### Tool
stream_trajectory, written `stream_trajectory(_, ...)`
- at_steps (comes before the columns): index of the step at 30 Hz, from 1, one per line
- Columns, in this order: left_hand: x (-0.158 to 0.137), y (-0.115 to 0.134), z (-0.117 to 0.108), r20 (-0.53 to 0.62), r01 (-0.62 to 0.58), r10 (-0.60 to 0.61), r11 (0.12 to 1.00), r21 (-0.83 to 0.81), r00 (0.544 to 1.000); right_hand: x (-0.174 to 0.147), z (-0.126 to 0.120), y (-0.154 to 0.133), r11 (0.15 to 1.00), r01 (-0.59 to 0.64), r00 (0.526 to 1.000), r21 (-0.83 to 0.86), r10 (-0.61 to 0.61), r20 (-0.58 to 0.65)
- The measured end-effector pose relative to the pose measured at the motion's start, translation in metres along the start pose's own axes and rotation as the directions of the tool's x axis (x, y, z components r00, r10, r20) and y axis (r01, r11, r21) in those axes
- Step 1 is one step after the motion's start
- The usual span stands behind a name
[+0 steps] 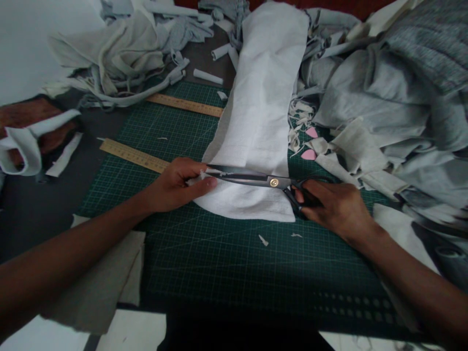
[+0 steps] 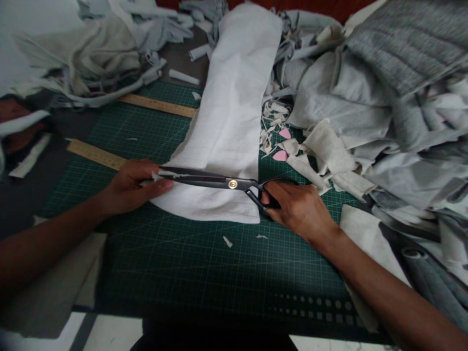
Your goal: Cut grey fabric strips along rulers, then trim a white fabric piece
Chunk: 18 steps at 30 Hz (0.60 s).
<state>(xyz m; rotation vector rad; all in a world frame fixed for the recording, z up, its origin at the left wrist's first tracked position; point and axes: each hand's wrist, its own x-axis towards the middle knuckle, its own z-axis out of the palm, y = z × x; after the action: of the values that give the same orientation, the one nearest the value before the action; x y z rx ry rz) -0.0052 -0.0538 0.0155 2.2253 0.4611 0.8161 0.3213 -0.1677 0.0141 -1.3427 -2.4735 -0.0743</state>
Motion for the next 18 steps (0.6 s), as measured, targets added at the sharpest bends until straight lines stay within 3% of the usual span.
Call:
stream_trajectory(7,-0.0017,-0.0030,-0.0022,0.033,0.024,-0.025,1.000,0.019,0.999,0.0031,0.0025,-0.0073,0.995,-0.072,0.997,-0.066,0.071,-0.025)
stream_trajectory(14,-0.0007,-0.0032,-0.0004,0.012,-0.042,0.042,0.999,0.029,0.999,0.0015,0.0030,-0.0052,0.997,-0.043,0.999,-0.061,0.042,-0.024)
stream_trajectory(18,-0.0001,-0.0003,-0.0008,0.016,-0.008,0.007,1.000,0.025,1.000,-0.0013,0.0015,-0.0009,0.999,-0.007,1.000,-0.043,0.006,-0.009)
